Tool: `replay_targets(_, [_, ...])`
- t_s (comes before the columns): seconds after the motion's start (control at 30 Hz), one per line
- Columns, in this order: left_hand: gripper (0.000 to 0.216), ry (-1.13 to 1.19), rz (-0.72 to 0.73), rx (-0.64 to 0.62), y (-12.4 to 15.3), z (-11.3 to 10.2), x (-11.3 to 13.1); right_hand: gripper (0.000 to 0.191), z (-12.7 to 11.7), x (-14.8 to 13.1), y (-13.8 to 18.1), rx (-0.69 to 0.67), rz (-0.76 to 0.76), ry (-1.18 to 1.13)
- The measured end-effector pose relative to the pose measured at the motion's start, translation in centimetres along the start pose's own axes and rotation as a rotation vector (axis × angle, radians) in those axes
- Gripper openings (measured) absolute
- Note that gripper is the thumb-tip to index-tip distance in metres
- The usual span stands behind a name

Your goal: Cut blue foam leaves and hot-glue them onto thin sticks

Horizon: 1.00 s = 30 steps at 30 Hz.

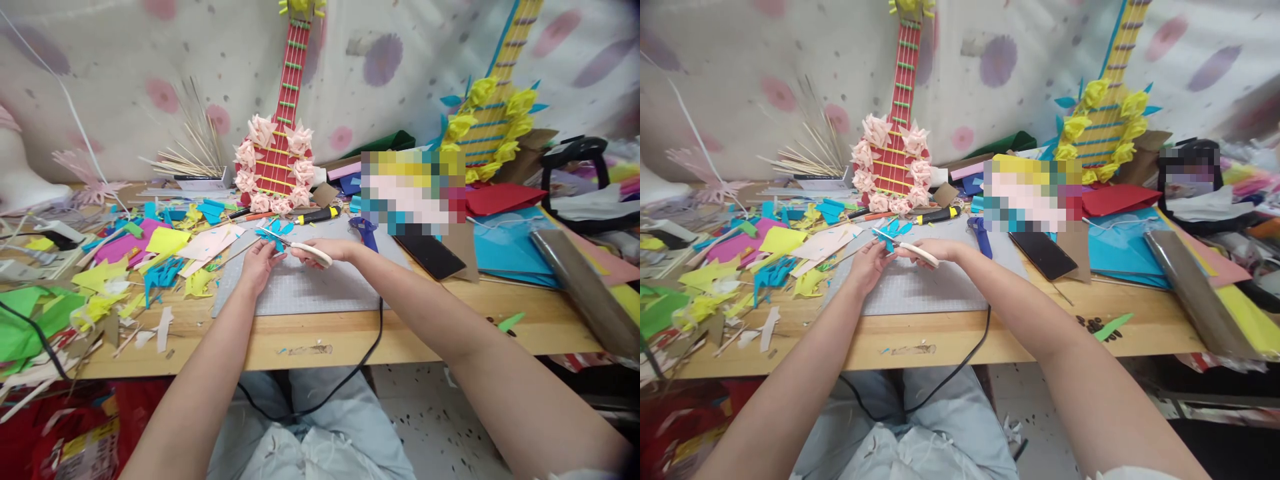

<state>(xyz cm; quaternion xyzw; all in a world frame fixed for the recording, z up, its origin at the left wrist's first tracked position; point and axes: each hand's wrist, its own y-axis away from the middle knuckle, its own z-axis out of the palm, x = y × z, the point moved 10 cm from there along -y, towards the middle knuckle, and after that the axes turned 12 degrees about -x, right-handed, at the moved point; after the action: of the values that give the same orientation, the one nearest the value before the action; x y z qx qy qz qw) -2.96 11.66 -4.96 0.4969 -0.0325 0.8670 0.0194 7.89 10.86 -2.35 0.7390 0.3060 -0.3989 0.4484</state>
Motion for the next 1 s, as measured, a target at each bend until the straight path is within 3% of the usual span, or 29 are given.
replay_targets(0.37, [0.013,-0.041,-0.086,-0.024,-1.0,0.6,0.0,0.044,-0.6,0.6,0.3,-0.003,-0.001,-0.036])
replay_targets(0.73, [0.013,-0.194,-0.195,-0.175,-1.0,1.2,0.3,0.049,-0.9,0.3,1.4,0.022,-0.046,0.039])
replay_targets(1.0, [0.015,-0.197,-0.227,-0.196,-0.6,1.7,0.1,0.047,-1.1,0.9,2.2,0.033,-0.028,0.043])
